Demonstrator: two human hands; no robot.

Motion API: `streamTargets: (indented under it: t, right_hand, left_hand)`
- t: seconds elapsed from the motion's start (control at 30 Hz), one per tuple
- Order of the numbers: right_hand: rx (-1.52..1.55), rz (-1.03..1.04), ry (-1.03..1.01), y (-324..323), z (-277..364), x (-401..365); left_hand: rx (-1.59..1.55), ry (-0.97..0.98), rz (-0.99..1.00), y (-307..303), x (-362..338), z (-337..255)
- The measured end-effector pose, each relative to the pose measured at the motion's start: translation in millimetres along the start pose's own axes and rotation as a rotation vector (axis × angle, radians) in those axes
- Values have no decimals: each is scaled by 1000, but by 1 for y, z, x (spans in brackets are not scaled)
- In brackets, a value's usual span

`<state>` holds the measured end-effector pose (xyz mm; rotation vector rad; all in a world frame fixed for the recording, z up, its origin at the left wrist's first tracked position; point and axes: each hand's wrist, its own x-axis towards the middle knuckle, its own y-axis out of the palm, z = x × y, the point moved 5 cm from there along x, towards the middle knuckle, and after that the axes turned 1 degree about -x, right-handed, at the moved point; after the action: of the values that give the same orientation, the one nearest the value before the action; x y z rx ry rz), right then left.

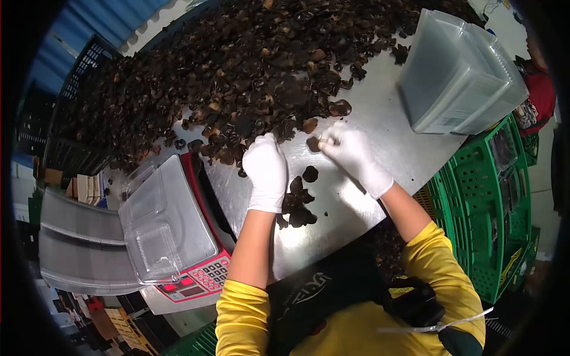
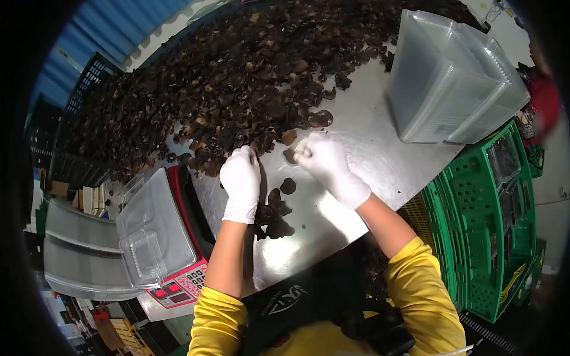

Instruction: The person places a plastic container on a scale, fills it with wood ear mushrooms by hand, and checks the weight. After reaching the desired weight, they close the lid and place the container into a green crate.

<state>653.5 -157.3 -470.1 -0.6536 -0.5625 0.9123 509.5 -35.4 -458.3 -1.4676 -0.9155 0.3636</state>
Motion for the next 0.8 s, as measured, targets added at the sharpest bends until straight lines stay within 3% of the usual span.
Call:
streamTargets:
  t: [0.03, 0.07, 0.23, 0.3, 0.33, 0.43, 0.5, 0.57, 0.63, 0.73, 0.77, 0.8]
  right_hand:
    - [182, 140, 53, 5, 6, -9]
    - [122, 184, -89, 4, 23, -16]
    - [214, 147, -69, 26, 26, 3]
    - [-226, -49, -232, 49, 15, 22]
    - [-244, 45, -99, 49, 23, 29]
    - [-462, 113, -117, 58, 37, 43]
    - [-434, 32, -203, 66, 32, 47]
    - [-445, 58, -173, 69, 30, 53]
    - [-432, 11, -234, 60, 32, 44]
    - [-294, -89, -312, 17, 36, 16]
    - [-308, -36, -262, -2, 38, -1]
    - [-410, 212, -192, -17, 32, -21]
  left_hand:
    - [-58, -8, -46, -7, 1, -3]
    - [-145, 55, -117, -8, 4, -5]
    - [-128, 16, -66, 13, 22, 3]
    - [-290, -82, -198, 8, 21, 13]
    - [-327, -137, -177, 2, 19, 17]
    - [-390, -234, -106, -20, 12, 20]
    - [-467, -100, -179, -15, 7, 19]
    - [-433, -40, -41, -3, 12, 14]
    - [-298, 33, -54, 9, 17, 9]
    - [-210, -20, -7, 7, 23, 5]
    - [-173, -29, -3, 8, 23, 5]
    - [-175, 9, -35, 10, 21, 6]
